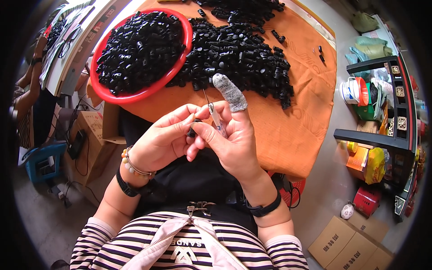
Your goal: Inspecting and assembling small black plastic components at a work table.
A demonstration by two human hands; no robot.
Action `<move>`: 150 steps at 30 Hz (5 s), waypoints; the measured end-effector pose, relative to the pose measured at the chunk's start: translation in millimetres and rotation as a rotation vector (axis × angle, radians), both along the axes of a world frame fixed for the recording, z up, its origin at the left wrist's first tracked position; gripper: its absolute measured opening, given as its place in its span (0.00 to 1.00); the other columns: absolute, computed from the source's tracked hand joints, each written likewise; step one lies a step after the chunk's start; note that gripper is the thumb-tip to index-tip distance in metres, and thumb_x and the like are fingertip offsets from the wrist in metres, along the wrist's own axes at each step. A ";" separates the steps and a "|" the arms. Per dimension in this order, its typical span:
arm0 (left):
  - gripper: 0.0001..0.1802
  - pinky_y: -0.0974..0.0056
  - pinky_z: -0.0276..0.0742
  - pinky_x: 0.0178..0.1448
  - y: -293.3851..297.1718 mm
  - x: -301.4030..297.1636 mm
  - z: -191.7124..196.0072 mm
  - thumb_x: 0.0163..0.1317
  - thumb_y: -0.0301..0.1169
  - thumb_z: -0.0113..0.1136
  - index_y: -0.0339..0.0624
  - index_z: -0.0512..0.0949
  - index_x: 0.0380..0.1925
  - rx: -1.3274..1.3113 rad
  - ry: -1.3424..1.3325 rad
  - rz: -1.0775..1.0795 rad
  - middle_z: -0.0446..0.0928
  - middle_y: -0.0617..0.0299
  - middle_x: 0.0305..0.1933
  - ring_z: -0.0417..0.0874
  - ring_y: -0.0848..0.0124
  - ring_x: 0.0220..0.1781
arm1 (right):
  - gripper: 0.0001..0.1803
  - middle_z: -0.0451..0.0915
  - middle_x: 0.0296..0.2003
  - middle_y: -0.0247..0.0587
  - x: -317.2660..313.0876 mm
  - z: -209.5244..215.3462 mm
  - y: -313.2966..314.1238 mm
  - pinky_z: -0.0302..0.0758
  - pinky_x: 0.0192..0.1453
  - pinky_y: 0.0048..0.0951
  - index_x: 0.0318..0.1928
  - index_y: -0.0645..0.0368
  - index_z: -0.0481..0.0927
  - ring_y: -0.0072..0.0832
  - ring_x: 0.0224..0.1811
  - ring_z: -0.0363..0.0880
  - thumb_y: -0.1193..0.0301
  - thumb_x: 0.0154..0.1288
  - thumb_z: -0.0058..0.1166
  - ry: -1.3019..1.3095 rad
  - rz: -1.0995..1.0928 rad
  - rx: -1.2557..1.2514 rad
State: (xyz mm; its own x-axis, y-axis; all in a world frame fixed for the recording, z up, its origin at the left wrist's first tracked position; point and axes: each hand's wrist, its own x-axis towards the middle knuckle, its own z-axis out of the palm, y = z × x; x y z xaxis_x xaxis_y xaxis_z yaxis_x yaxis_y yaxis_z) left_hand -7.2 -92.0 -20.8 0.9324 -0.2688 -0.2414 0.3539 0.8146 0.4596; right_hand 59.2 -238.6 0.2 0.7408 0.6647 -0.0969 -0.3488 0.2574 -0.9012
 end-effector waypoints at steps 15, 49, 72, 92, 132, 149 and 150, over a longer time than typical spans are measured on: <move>0.11 0.76 0.71 0.27 12.5 -8.1 -2.5 0.68 0.34 0.45 0.42 0.70 0.45 0.115 0.077 0.254 0.72 0.66 0.26 0.74 0.81 0.22 | 0.22 0.75 0.32 0.29 -9.5 -5.2 -1.7 0.64 0.36 0.11 0.57 0.63 0.66 0.08 0.31 0.66 0.73 0.63 0.53 -0.261 0.052 -0.299; 0.09 0.77 0.71 0.30 12.0 -11.8 -0.6 0.67 0.33 0.47 0.42 0.71 0.42 0.191 -0.001 0.295 0.73 0.66 0.31 0.73 0.81 0.25 | 0.16 0.79 0.33 0.35 -14.3 -5.9 0.2 0.72 0.40 0.17 0.50 0.67 0.72 0.16 0.35 0.75 0.77 0.62 0.53 -0.388 0.087 -0.255; 0.10 0.76 0.71 0.30 7.9 -12.3 -1.4 0.67 0.34 0.46 0.42 0.72 0.43 0.070 0.022 0.272 0.72 0.69 0.28 0.72 0.82 0.25 | 0.21 0.78 0.35 0.35 -18.5 -9.6 0.9 0.72 0.39 0.16 0.54 0.64 0.70 0.13 0.35 0.73 0.76 0.60 0.56 -0.367 0.009 -0.245; 0.21 0.71 0.77 0.41 55.7 6.2 14.2 0.66 0.30 0.44 0.35 0.60 0.58 0.243 -0.128 0.555 0.74 0.49 0.50 0.80 0.69 0.41 | 0.22 0.75 0.45 0.36 -3.8 -10.0 -16.2 0.67 0.51 0.17 0.55 0.65 0.68 0.15 0.45 0.70 0.73 0.61 0.55 -0.269 -0.042 -0.220; 0.11 0.79 0.66 0.27 -4.6 2.1 6.3 0.67 0.36 0.46 0.43 0.71 0.42 0.300 -0.028 -0.042 0.71 0.70 0.28 0.70 0.84 0.26 | 0.37 0.72 0.35 0.33 23.3 10.6 -31.9 0.68 0.45 0.17 0.64 0.61 0.56 0.16 0.39 0.70 0.85 0.53 0.55 -0.313 0.199 -0.363; 0.22 0.73 0.68 0.30 11.3 -5.2 0.1 0.64 0.30 0.46 0.42 0.60 0.58 -0.142 0.040 0.064 0.69 0.65 0.29 0.67 0.80 0.26 | 0.21 0.75 0.28 0.29 2.2 1.1 -17.0 0.67 0.31 0.13 0.55 0.63 0.70 0.09 0.27 0.67 0.74 0.61 0.54 -0.408 0.039 -0.364; 0.21 0.73 0.68 0.30 9.9 -5.1 -0.3 0.65 0.30 0.46 0.42 0.60 0.58 -0.138 0.043 0.083 0.69 0.65 0.29 0.68 0.80 0.26 | 0.20 0.76 0.29 0.31 0.8 1.1 -16.4 0.67 0.32 0.13 0.54 0.63 0.70 0.09 0.28 0.69 0.75 0.61 0.54 -0.401 0.055 -0.365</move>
